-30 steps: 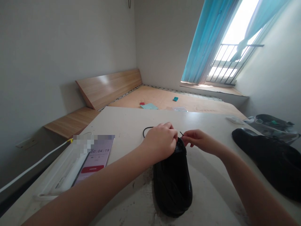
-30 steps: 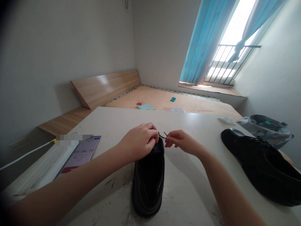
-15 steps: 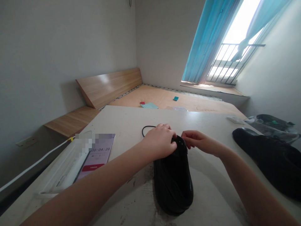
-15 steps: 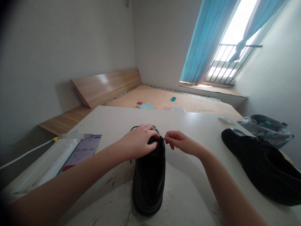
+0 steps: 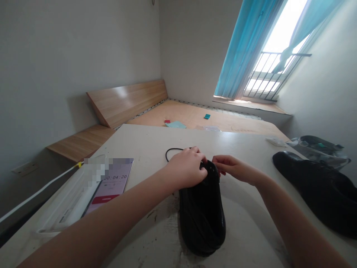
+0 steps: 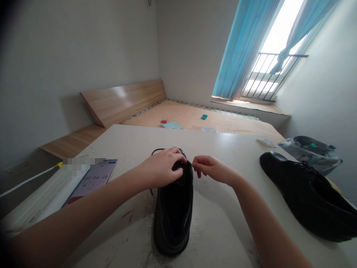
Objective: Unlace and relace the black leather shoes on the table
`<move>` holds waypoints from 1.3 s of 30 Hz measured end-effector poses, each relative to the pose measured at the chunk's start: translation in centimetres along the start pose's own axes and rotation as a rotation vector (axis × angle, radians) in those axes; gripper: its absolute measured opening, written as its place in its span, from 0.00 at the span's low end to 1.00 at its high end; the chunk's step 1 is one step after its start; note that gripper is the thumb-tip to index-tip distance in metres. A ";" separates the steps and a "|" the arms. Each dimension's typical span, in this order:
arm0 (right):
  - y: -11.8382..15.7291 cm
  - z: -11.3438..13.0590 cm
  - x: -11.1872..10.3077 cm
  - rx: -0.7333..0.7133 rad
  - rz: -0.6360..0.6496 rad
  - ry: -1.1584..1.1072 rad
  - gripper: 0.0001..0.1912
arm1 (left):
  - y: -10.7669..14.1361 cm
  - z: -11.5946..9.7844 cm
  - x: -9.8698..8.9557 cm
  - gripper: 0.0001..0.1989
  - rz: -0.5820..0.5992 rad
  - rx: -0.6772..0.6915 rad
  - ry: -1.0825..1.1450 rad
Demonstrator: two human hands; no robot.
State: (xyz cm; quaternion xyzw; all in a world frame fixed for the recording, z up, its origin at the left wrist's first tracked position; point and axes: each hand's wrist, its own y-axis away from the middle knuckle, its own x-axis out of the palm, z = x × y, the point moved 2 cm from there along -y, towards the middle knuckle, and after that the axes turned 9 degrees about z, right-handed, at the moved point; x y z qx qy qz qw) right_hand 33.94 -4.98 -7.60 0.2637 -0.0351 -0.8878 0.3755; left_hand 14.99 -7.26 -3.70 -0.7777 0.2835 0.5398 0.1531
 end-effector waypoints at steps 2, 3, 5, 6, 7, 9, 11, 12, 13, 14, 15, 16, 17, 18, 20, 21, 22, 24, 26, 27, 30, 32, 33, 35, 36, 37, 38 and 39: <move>0.0 -0.1 0.0 0.002 0.006 -0.007 0.22 | 0.0 0.0 0.0 0.18 -0.002 -0.003 0.005; -0.1 -0.2 0.0 0.000 0.005 -0.011 0.22 | -0.1 0.0 0.0 0.18 -0.005 -0.004 0.006; -0.1 -0.4 0.0 -0.010 -0.002 -0.022 0.21 | -0.1 0.0 0.0 0.18 -0.011 -0.007 0.009; -0.2 -0.6 0.0 -0.015 -0.006 -0.025 0.21 | -0.1 0.0 0.0 0.18 -0.014 -0.010 0.011; -0.3 -0.7 0.0 -0.019 -0.007 -0.027 0.21 | -0.1 0.0 0.0 0.18 -0.016 -0.013 0.013; -0.4 -0.9 0.0 -0.026 -0.003 -0.029 0.21 | -0.1 -0.1 0.0 0.18 -0.018 -0.019 0.018; -0.4 -1.1 -0.1 -0.031 0.001 -0.032 0.20 | -0.1 -0.1 0.0 0.18 -0.017 -0.024 0.021; -0.4 -1.1 -0.1 -0.033 0.002 -0.034 0.20 | -0.1 -0.2 0.0 0.18 -0.017 -0.025 0.023; -0.3 -1.0 -0.1 -0.035 0.002 -0.036 0.20 | -0.1 -0.2 0.0 0.18 -0.016 -0.025 0.025; -0.3 -0.9 -0.1 -0.036 0.003 -0.039 0.21 | -0.1 -0.2 0.0 0.18 -0.014 -0.024 0.026; -0.2 -0.8 -0.2 -0.036 0.004 -0.041 0.21 | -0.1 -0.1 0.0 0.19 -0.013 -0.024 0.027; -0.1 -0.6 -0.2 -0.037 0.004 -0.044 0.21 | -0.1 -0.1 0.0 0.19 -0.010 -0.023 0.029; 0.0 -0.4 -0.2 -0.037 0.004 -0.047 0.21 | -0.1 -0.1 0.0 0.19 -0.005 -0.024 0.031; 0.0 -0.3 -0.2 -0.037 0.004 -0.050 0.21 | -0.1 -0.1 0.0 0.19 0.000 -0.025 0.033; 0.0 0.0 0.0 -0.039 0.004 -0.057 0.21 | 0.0 0.0 -0.1 0.19 0.010 -0.027 0.037; -0.1 0.0 0.1 -0.042 0.002 -0.062 0.22 | 0.0 0.0 -0.1 0.19 0.015 -0.028 0.039; -0.3 -0.1 0.3 -0.046 -0.003 -0.069 0.22 | 0.0 0.0 -0.2 0.19 0.017 -0.028 0.042; -0.7 -0.3 0.5 -0.057 -0.018 -0.084 0.23 | 0.0 0.1 -0.2 0.19 0.014 -0.030 0.045; -1.0 -0.6 0.7 -0.065 -0.034 -0.100 0.24 | -0.1 0.1 -0.2 0.18 0.003 -0.037 0.049; -1.2 -0.8 0.8 -0.066 -0.039 -0.107 0.24 | -0.2 0.1 -0.1 0.17 -0.008 -0.043 0.051; -1.4 -1.1 0.9 -0.063 -0.037 -0.134 0.24 | -0.5 0.0 0.5 0.14 -0.070 -0.078 0.055; -1.4 -1.1 1.0 -0.060 -0.029 -0.149 0.23 | -0.6 -0.3 0.9 0.12 -0.124 -0.097 0.051; -1.3 -1.1 1.0 -0.059 -0.026 -0.153 0.23 | -0.6 -0.4 1.0 0.11 -0.146 -0.099 0.048; -1.2 -1.1 1.0 -0.058 -0.027 -0.151 0.24 | -0.6 -0.6 1.2 0.10 -0.173 -0.091 0.046; -1.1 -1.0 0.9 -0.060 -0.034 -0.145 0.23 | -0.6 -0.6 1.3 0.10 -0.181 -0.085 0.049; -1.0 -0.9 0.8 -0.065 -0.050 -0.138 0.23 | -0.6 -0.5 1.2 0.09 -0.188 -0.080 0.057; -0.9 -0.6 0.7 -0.073 -0.076 -0.128 0.22 | -0.6 -0.3 1.0 0.10 -0.195 -0.076 0.069; -0.8 -0.4 0.6 -0.085 -0.113 -0.119 0.22 | -0.6 -0.1 0.8 0.10 -0.202 -0.071 0.084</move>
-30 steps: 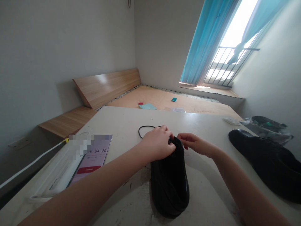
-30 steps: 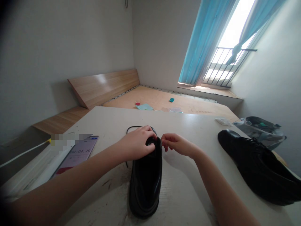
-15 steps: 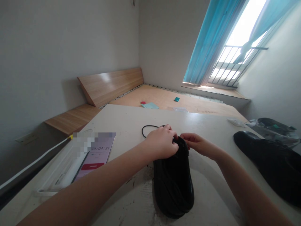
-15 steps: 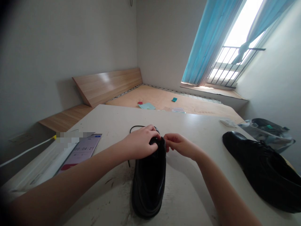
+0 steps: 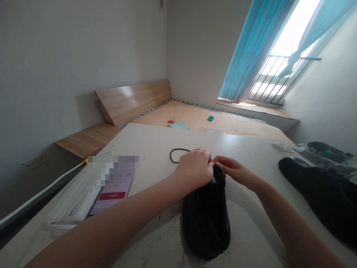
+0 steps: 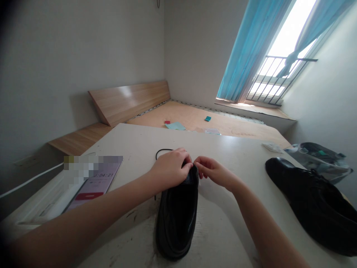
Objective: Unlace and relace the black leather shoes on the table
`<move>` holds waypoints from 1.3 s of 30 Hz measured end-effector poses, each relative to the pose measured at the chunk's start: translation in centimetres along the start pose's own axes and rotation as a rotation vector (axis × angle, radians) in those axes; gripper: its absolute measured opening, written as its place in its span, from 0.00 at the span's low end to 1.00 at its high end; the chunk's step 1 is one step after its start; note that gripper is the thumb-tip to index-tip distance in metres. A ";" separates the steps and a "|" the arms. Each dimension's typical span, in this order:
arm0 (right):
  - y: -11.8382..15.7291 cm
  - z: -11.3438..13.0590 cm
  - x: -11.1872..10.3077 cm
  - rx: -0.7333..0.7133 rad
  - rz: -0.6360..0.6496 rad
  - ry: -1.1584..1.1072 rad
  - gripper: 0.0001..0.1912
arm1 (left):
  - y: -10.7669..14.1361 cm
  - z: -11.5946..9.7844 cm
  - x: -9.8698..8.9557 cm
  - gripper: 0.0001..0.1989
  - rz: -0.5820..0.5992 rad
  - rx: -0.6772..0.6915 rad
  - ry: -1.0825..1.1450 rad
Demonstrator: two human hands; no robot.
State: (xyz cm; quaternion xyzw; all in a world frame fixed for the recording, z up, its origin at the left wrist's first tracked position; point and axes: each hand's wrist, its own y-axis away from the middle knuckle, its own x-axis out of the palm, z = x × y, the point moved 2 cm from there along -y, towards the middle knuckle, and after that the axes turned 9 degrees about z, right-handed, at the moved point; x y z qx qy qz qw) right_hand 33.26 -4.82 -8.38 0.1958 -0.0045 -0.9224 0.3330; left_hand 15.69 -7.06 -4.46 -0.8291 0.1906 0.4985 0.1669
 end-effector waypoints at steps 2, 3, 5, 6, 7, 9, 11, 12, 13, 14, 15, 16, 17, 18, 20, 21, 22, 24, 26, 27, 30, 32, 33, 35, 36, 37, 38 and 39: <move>0.2 0.9 0.1 -0.043 -0.085 0.016 0.21 | -0.2 0.4 -0.6 0.12 -0.019 0.008 0.030; 0.3 1.5 0.3 -0.077 -0.123 0.024 0.20 | -0.2 0.5 -0.9 0.13 -0.036 0.017 0.044; 0.5 2.8 1.2 -0.176 -0.165 0.054 0.19 | -0.3 0.6 -1.7 0.12 -0.089 0.050 0.084; 0.7 3.5 1.8 -0.228 -0.182 0.073 0.19 | -0.3 0.6 -2.0 0.11 -0.109 0.080 0.121; 0.9 4.2 2.4 -0.275 -0.205 0.087 0.18 | -0.2 0.4 -2.4 0.11 -0.110 0.123 0.181; 1.4 5.3 3.1 -0.345 -0.254 0.048 0.18 | 0.0 0.1 -3.2 0.12 -0.067 0.206 0.366; 2.3 6.2 2.8 -0.396 -0.313 -0.123 0.18 | 0.3 -0.2 -4.3 0.13 -0.008 0.214 0.591; 2.8 6.6 2.4 -0.420 -0.345 -0.236 0.18 | 0.5 -0.4 -4.9 0.13 0.006 0.183 0.699; 3.3 6.9 1.9 -0.441 -0.380 -0.345 0.17 | 0.7 -0.5 -5.5 0.13 0.012 0.147 0.803; 3.7 7.2 1.5 -0.453 -0.420 -0.434 0.17 | 0.9 -0.6 -6.1 0.14 0.020 0.124 0.896; 4.1 7.4 1.1 -0.456 -0.452 -0.487 0.17 | 1.2 -0.9 -6.7 0.14 0.026 0.120 0.974; 4.4 7.6 1.1 -0.454 -0.463 -0.499 0.17 | 1.5 -1.1 -7.2 0.13 0.029 0.122 1.038; 4.5 7.8 1.4 -0.452 -0.456 -0.470 0.17 | 1.8 -1.4 -7.6 0.13 0.029 0.126 1.088; 4.6 7.9 2.0 -0.445 -0.440 -0.396 0.17 | 2.1 -1.7 -7.8 0.12 0.030 0.132 1.127; 4.4 8.1 3.9 -0.399 -0.404 -0.160 0.15 | 2.5 -2.2 -8.0 0.09 0.032 0.144 1.177; 4.2 8.1 4.9 -0.371 -0.389 -0.029 0.14 | 2.7 -2.4 -8.0 0.08 0.017 0.163 1.179; 4.0 8.1 5.8 -0.345 -0.377 0.090 0.13 | 2.7 -2.4 -8.0 0.06 -0.021 0.194 1.156; 3.6 7.8 6.8 -0.318 -0.373 0.257 0.11 | 2.7 -1.9 -8.4 0.04 -0.170 0.279 1.039; 3.3 7.4 6.7 -0.323 -0.413 0.337 0.11 | 2.6 -0.8 -9.2 0.04 -0.365 0.361 0.880; 3.1 7.1 6.3 -0.324 -0.441 0.354 0.11 | 2.5 -0.2 -9.7 0.03 -0.446 0.398 0.824; 2.4 6.5 4.6 -0.307 -0.487 0.353 0.11 | 1.9 1.6 -10.9 0.04 -0.601 0.472 0.856; 2.0 6.5 3.7 -0.299 -0.467 0.357 0.12 | 1.5 2.2 -11.2 0.06 -0.641 0.483 0.947; 1.6 6.7 3.5 -0.297 -0.432 0.372 0.12 | 1.4 2.3 -11.2 0.06 -0.640 0.483 0.979; 0.7 7.4 3.5 -0.290 -0.302 0.424 0.13 | 1.4 1.8 -10.9 0.07 -0.580 0.505 1.006; 0.0 7.8 3.6 -0.279 -0.216 0.453 0.13 | 1.6 1.4 -10.8 0.08 -0.539 0.526 1.002; -0.9 8.2 3.8 -0.267 -0.137 0.480 0.13 | 1.8 1.0 -10.6 0.09 -0.501 0.544 0.989; -1.8 8.4 3.9 -0.254 -0.088 0.487 0.12 | 2.1 0.5 -10.5 0.09 -0.463 0.561 0.972; -2.9 8.5 3.9 -0.241 -0.073 0.476 0.11 | 2.4 0.1 -10.4 0.09 -0.427 0.577 0.957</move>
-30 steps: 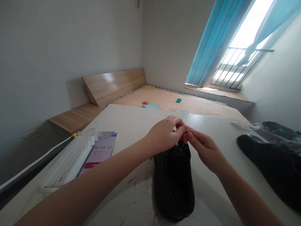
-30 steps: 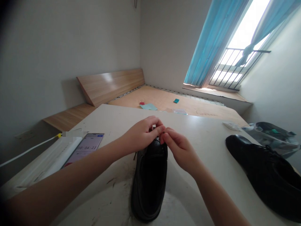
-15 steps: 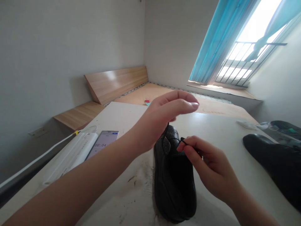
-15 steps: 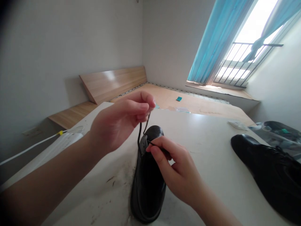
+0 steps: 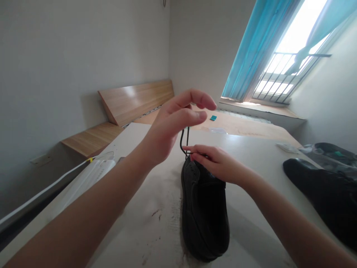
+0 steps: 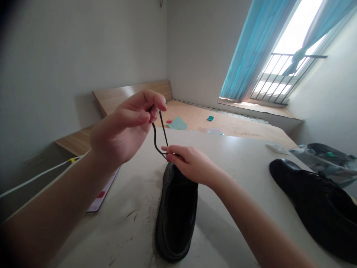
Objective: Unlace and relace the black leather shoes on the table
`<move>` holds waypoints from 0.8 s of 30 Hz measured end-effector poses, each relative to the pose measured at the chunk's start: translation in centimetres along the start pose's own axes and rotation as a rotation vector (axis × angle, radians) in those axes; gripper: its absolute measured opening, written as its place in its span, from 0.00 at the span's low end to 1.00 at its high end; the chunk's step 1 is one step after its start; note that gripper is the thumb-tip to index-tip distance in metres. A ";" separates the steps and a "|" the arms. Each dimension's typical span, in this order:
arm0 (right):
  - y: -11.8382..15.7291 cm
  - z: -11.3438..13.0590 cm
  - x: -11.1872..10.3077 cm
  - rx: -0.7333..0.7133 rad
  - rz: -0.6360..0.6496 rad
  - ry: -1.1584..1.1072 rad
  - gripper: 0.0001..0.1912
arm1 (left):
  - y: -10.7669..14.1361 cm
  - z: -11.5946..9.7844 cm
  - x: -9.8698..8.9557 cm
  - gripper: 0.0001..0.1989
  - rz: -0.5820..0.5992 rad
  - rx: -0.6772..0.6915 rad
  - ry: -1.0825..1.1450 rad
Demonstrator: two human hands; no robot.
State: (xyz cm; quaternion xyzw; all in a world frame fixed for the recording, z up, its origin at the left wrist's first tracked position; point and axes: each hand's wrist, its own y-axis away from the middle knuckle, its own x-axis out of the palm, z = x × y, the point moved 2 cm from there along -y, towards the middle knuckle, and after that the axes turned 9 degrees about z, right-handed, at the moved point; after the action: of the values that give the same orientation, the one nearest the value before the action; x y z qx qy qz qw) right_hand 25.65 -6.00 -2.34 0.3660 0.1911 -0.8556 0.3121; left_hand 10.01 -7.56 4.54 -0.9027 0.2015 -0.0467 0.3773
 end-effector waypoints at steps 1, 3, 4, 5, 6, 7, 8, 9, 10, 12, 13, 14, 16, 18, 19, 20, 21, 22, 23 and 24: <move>-1.0 -0.4 0.1 0.016 -0.028 -0.030 0.10 | 0.1 -0.3 0.3 0.09 0.040 -0.006 0.006; -2.9 -1.6 0.1 0.076 -0.143 -0.109 0.13 | 0.4 -0.4 0.7 0.08 0.109 -0.037 0.052; -3.5 -2.4 0.2 0.103 -0.192 -0.139 0.14 | 0.4 -0.3 0.8 0.08 0.132 -0.063 0.074; -4.0 -3.2 0.2 0.126 -0.227 -0.157 0.15 | 0.5 0.1 0.9 0.08 0.142 -0.092 0.086; -4.2 -3.9 0.2 0.143 -0.245 -0.162 0.15 | 0.5 0.5 0.9 0.07 0.136 -0.118 0.087; -4.3 -4.6 0.2 0.159 -0.254 -0.164 0.14 | 0.5 0.9 0.9 0.07 0.124 -0.140 0.077; -4.2 -5.1 0.2 0.174 -0.255 -0.160 0.13 | 0.5 1.4 0.9 0.06 0.108 -0.161 0.065; -4.0 -5.6 0.1 0.190 -0.250 -0.151 0.13 | 0.5 1.9 1.0 0.06 0.097 -0.179 0.059; -3.8 -5.9 0.1 0.206 -0.241 -0.140 0.12 | 0.6 2.3 1.0 0.05 0.088 -0.194 0.057; -3.5 -6.5 0.0 0.227 -0.212 -0.112 0.12 | 0.6 2.8 1.1 0.04 0.078 -0.216 0.062; -3.5 -6.8 0.0 0.231 -0.197 -0.095 0.12 | 0.7 2.8 1.1 0.04 0.070 -0.221 0.063; -3.6 -7.2 0.1 0.231 -0.181 -0.077 0.11 | 0.7 2.8 1.1 0.04 0.061 -0.222 0.061; -3.9 -8.0 0.2 0.230 -0.154 -0.048 0.11 | 0.6 2.5 1.0 0.04 0.043 -0.225 0.052; -4.2 -9.1 0.4 0.246 -0.141 -0.039 0.10 | 0.6 2.3 1.1 0.04 0.036 -0.257 0.034; -4.3 -9.6 0.5 0.263 -0.143 -0.039 0.11 | 0.6 2.2 1.2 0.04 0.044 -0.286 0.019; -4.3 -10.0 0.5 0.284 -0.151 -0.040 0.11 | 0.5 2.3 1.3 0.04 0.062 -0.321 -0.003; -4.2 -10.4 0.6 0.308 -0.165 -0.041 0.13 | 0.6 2.3 1.5 0.04 0.087 -0.358 -0.033; -4.1 -10.7 0.6 0.333 -0.179 -0.040 0.14 | 0.6 2.5 1.7 0.05 0.119 -0.396 -0.070; -4.0 -11.0 0.6 0.359 -0.192 -0.038 0.15 | 0.7 2.6 1.9 0.05 0.149 -0.429 -0.109; -3.8 -11.2 0.5 0.386 -0.200 -0.037 0.16 | 0.7 2.8 2.1 0.06 0.173 -0.459 -0.147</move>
State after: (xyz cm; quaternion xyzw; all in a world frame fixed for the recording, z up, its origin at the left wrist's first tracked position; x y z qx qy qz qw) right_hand 28.52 2.83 -9.70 0.3826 0.0535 -0.9096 0.1532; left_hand 12.32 -6.98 1.88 -0.9451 0.2551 0.0984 0.1790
